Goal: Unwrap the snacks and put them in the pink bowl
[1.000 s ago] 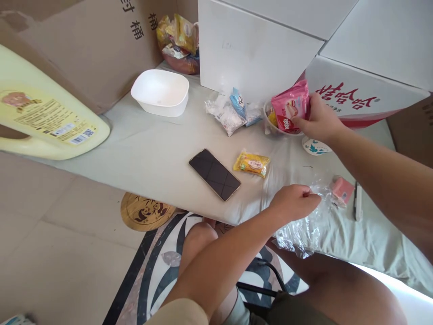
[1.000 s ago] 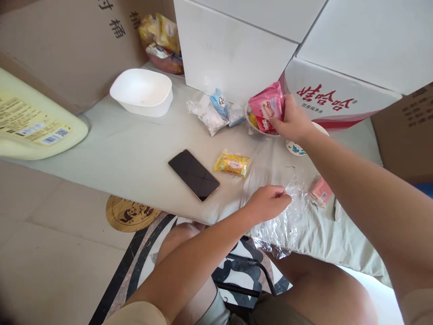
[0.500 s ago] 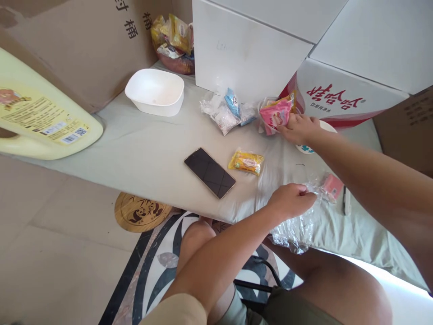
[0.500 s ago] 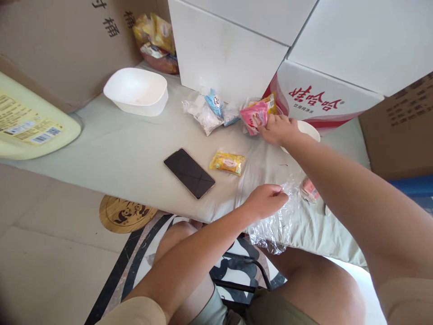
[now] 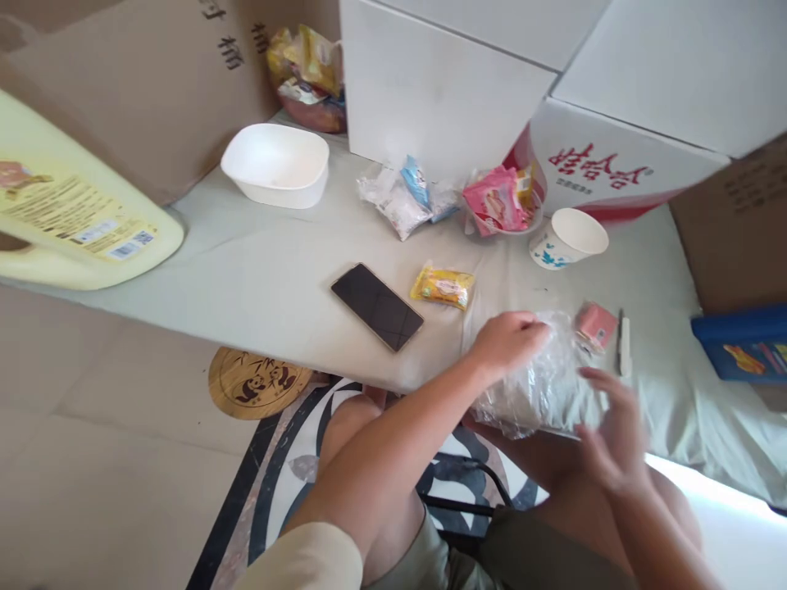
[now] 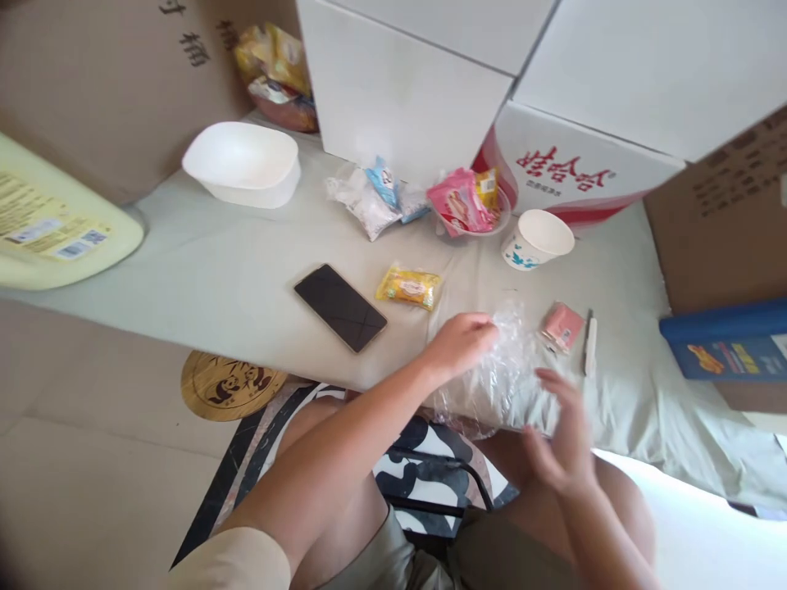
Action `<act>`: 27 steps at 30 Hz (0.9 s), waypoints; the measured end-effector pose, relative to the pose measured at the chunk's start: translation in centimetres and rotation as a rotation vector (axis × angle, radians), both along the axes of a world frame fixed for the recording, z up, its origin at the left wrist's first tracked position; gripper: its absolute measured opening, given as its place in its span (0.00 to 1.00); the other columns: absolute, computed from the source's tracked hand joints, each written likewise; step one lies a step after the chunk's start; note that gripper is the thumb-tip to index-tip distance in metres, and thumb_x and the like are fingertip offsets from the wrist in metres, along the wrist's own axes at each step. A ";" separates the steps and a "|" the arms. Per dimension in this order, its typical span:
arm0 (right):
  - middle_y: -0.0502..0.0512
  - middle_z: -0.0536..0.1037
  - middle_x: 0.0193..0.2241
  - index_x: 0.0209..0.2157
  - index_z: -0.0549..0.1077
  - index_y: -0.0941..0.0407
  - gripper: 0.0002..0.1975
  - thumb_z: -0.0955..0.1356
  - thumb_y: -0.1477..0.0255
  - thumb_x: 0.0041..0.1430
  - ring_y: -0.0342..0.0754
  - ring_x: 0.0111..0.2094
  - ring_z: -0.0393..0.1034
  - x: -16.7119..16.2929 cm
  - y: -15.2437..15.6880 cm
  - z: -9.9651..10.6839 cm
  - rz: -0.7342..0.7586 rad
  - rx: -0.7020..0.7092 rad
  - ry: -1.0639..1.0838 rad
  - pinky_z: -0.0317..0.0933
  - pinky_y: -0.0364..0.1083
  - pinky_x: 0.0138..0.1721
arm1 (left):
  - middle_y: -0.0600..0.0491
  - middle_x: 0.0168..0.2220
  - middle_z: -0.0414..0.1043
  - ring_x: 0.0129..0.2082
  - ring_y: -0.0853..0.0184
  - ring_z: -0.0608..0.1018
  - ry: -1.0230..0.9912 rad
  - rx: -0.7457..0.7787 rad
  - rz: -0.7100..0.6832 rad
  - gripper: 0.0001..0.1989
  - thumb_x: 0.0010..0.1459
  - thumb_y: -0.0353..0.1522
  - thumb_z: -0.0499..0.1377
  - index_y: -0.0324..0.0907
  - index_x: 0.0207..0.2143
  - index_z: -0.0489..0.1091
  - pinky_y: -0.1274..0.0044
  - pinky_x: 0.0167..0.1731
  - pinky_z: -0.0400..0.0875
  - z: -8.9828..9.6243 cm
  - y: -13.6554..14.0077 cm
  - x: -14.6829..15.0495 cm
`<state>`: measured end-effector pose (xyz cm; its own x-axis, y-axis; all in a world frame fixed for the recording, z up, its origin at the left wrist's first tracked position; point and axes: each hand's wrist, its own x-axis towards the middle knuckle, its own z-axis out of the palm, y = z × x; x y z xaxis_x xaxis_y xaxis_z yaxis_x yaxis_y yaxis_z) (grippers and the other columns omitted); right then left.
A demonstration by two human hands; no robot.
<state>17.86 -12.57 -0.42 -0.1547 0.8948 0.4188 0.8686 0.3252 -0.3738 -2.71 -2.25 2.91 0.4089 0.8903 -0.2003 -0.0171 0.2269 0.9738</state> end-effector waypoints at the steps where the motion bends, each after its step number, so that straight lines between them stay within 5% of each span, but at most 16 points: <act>1: 0.67 0.73 0.53 0.60 0.61 0.48 0.30 0.66 0.57 0.57 0.69 0.56 0.69 -0.6 -1.2 -0.9 0.137 -0.069 -0.046 0.66 0.67 0.50 | 0.58 0.17 0.58 0.24 0.70 0.63 -0.007 0.003 0.021 0.14 0.54 0.37 0.52 0.43 0.18 0.59 0.75 0.26 0.53 -0.1 0.3 0.3; 3: 0.65 0.75 0.52 0.58 0.63 0.51 0.27 0.69 0.62 0.58 0.67 0.57 0.69 -2.1 -2.4 -2.3 0.214 -0.085 -0.165 0.65 0.66 0.53 | 0.58 0.18 0.59 0.23 0.70 0.64 -0.024 -0.001 0.078 0.12 0.55 0.35 0.51 0.43 0.19 0.60 0.75 0.26 0.56 -0.6 1.1 1.1; 7: 0.58 0.79 0.46 0.40 0.70 0.52 0.06 0.65 0.75 0.62 0.57 0.54 0.72 -3.0 -2.1 -3.1 0.183 -0.010 -0.116 0.64 0.58 0.54 | 0.58 0.18 0.61 0.22 0.70 0.67 0.025 0.010 0.230 0.11 0.55 0.33 0.50 0.43 0.20 0.60 0.77 0.26 0.58 -1.9 2.9 1.5; 12: 0.54 0.80 0.41 0.36 0.69 0.52 0.04 0.65 0.77 0.63 0.52 0.49 0.74 -0.9 -2.2 -2.2 0.172 -0.052 -0.007 0.64 0.53 0.50 | 0.55 0.19 0.64 0.25 0.67 0.70 0.414 0.178 0.446 0.13 0.57 0.35 0.52 0.44 0.19 0.61 0.75 0.31 0.64 -2.5 3.8 -1.2; 15: 0.54 0.80 0.37 0.35 0.69 0.53 0.04 0.65 0.77 0.62 0.52 0.47 0.75 -0.4 -2.6 -2.3 0.058 -0.068 0.050 0.63 0.51 0.46 | 0.53 0.29 0.71 0.33 0.64 0.74 0.635 0.421 0.570 0.06 0.55 0.36 0.57 0.44 0.28 0.65 0.71 0.39 0.68 -1.3 2.3 -2.6; 16: 0.54 0.80 0.37 0.34 0.69 0.53 0.05 0.65 0.77 0.61 0.52 0.46 0.75 -0.5 -2.6 -2.4 0.028 -0.071 0.064 0.62 0.51 0.46 | 0.51 0.33 0.72 0.37 0.63 0.75 0.645 0.545 0.493 0.06 0.55 0.37 0.57 0.44 0.32 0.66 0.70 0.43 0.69 -0.7 1.4 -2.7; 18: 0.54 0.79 0.37 0.33 0.69 0.53 0.05 0.65 0.77 0.60 0.52 0.45 0.74 -0.9 -2.6 -2.5 -0.014 -0.080 0.073 0.61 0.51 0.45 | 0.49 0.42 0.75 0.46 0.61 0.76 0.596 0.748 0.106 0.10 0.56 0.38 0.58 0.43 0.39 0.69 0.67 0.50 0.69 0.1 -0.5 -2.6; 20: 0.54 0.79 0.37 0.33 0.69 0.53 0.04 0.65 0.76 0.60 0.52 0.43 0.73 -1.2 -2.4 -2.6 -0.054 -0.094 0.069 0.60 0.51 0.44 | 0.47 0.52 0.73 0.58 0.56 0.71 0.605 0.838 -0.302 0.16 0.53 0.38 0.63 0.44 0.44 0.71 0.63 0.59 0.63 0.4 -2.2 -2.1; 22: 0.54 0.78 0.36 0.32 0.69 0.53 0.04 0.64 0.76 0.60 0.52 0.41 0.73 -1.2 -2.1 -2.4 -0.079 -0.124 0.085 0.59 0.51 0.43 | 0.47 0.57 0.70 0.64 0.51 0.65 0.688 0.843 -0.520 0.18 0.50 0.37 0.66 0.45 0.45 0.73 0.59 0.62 0.60 0.1 -3.1 -1.6; 25: 0.54 0.78 0.33 0.31 0.69 0.53 0.04 0.64 0.74 0.60 0.52 0.38 0.72 -0.8 -1.8 -2.3 -0.095 -0.178 0.152 0.60 0.51 0.41 | 0.47 0.50 0.74 0.60 0.54 0.69 0.770 0.827 -0.497 0.03 0.55 0.30 0.61 0.44 0.33 0.74 0.60 0.59 0.63 -0.7 -2.6 -1.5; 27: 0.53 0.78 0.32 0.33 0.69 0.52 0.01 0.65 0.72 0.59 0.52 0.37 0.72 -0.4 -1.7 -2.3 -0.109 -0.201 0.192 0.61 0.51 0.41 | 0.49 0.42 0.76 0.51 0.60 0.75 0.723 0.796 -0.367 0.07 0.58 0.28 0.56 0.43 0.29 0.72 0.65 0.54 0.68 -0.8 -1.7 -1.6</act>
